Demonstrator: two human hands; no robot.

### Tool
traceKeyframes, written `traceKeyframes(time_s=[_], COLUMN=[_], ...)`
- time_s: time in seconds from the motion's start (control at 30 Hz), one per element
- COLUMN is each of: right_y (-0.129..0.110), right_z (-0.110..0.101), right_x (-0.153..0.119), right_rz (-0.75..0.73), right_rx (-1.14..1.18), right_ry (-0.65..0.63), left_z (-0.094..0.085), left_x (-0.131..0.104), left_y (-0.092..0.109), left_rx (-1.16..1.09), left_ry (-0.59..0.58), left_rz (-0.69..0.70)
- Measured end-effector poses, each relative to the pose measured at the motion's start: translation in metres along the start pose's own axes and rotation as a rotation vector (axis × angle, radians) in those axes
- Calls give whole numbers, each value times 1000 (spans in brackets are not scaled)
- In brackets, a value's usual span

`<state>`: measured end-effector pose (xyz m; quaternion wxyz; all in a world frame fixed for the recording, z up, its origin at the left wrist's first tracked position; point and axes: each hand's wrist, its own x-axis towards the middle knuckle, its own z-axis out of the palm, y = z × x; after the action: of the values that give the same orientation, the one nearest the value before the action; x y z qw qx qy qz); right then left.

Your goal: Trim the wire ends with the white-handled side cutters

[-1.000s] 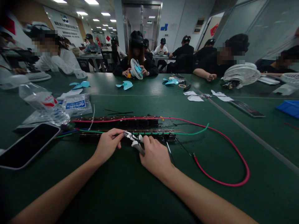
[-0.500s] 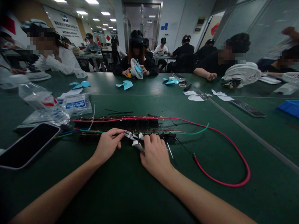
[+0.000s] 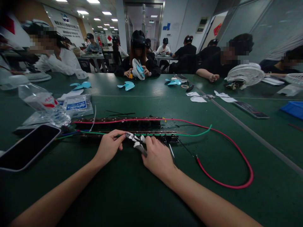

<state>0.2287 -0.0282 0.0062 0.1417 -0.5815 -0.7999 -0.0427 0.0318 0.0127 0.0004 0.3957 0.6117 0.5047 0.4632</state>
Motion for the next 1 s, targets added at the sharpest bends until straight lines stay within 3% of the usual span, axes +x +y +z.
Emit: traceKeyframes(time_s=[1.0], right_y=[-2], right_z=[2], right_x=[-2], right_rz=[18], right_rx=[-83], right_ry=[37], left_z=[0], left_x=[0], left_y=[1], left_rx=[3], left_ry=[12], left_rz=[-38])
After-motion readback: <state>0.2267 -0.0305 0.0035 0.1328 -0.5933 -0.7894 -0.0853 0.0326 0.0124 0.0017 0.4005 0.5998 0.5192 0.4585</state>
